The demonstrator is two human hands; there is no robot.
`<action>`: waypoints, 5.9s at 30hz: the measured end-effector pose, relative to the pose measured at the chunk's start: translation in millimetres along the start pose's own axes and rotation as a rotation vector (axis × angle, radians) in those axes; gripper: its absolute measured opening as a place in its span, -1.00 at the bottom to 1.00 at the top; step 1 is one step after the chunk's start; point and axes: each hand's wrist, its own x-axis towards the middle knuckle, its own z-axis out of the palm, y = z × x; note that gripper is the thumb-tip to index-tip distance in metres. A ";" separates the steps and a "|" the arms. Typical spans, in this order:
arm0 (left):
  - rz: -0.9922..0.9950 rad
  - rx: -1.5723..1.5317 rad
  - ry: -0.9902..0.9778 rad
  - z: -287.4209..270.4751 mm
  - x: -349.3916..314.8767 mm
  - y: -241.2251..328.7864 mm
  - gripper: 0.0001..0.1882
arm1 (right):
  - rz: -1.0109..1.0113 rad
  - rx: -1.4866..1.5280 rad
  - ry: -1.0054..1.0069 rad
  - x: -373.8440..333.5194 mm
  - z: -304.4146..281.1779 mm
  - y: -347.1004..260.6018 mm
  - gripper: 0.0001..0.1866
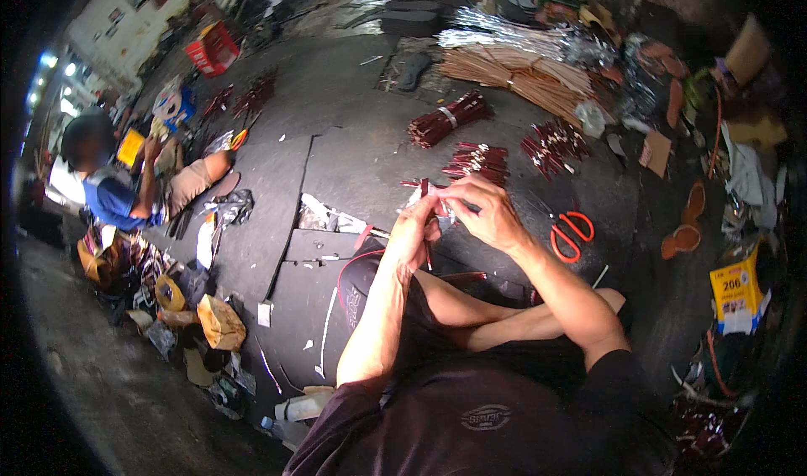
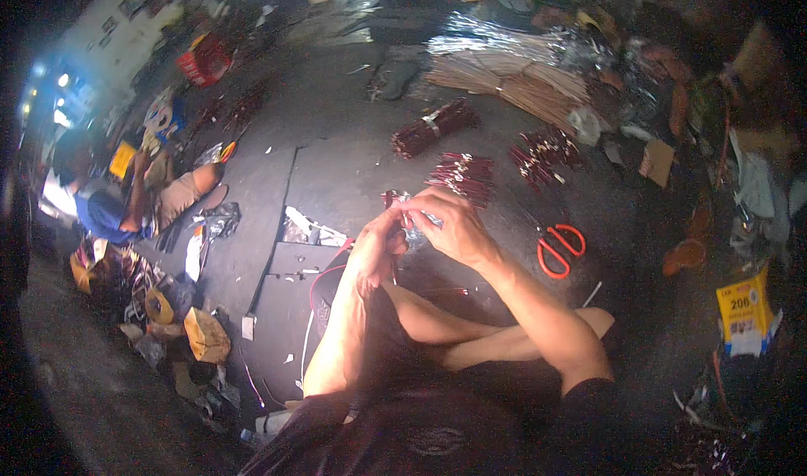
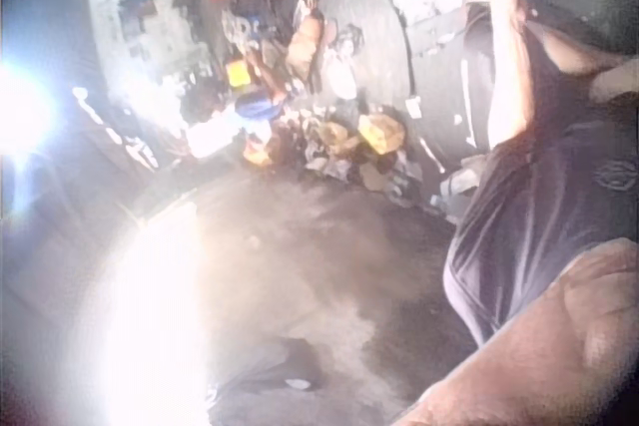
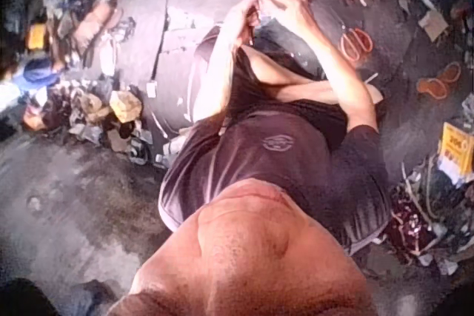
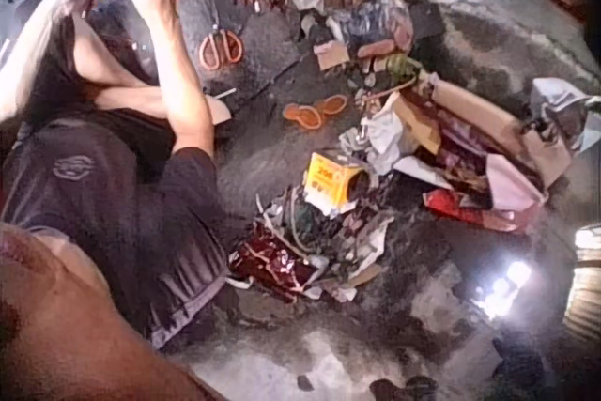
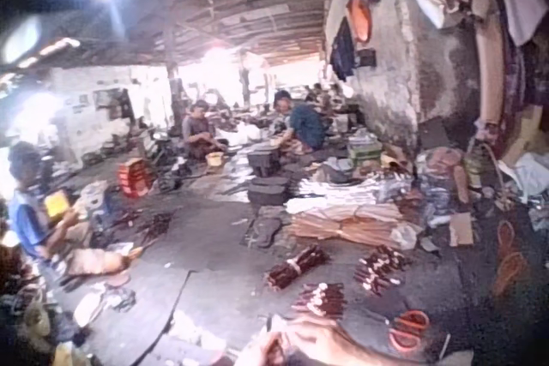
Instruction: The person sits on the floor and assembles small red sticks by inserting a metal piece into one end. They use scissors to cut the sticks to length and place the assembled pieces into a pile.
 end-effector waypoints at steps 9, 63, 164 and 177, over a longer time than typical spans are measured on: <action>0.090 0.207 -0.079 58.4 -19.3 -32.0 -0.81 | 0.324 0.255 0.209 -54.8 -56.4 -46.1 -0.54; 0.144 0.655 -0.011 79.9 -46.6 -42.7 -0.79 | 0.460 0.181 -0.013 -77.3 -78.5 -38.2 -0.86; 0.387 0.435 -0.271 60.9 -57.0 -15.0 -0.82 | 0.144 -0.152 0.008 -70.8 -79.8 -47.8 -0.66; 0.361 0.286 -0.382 58.5 -58.5 -16.5 -0.75 | 0.420 0.451 -0.021 -74.2 -83.6 -52.1 -0.76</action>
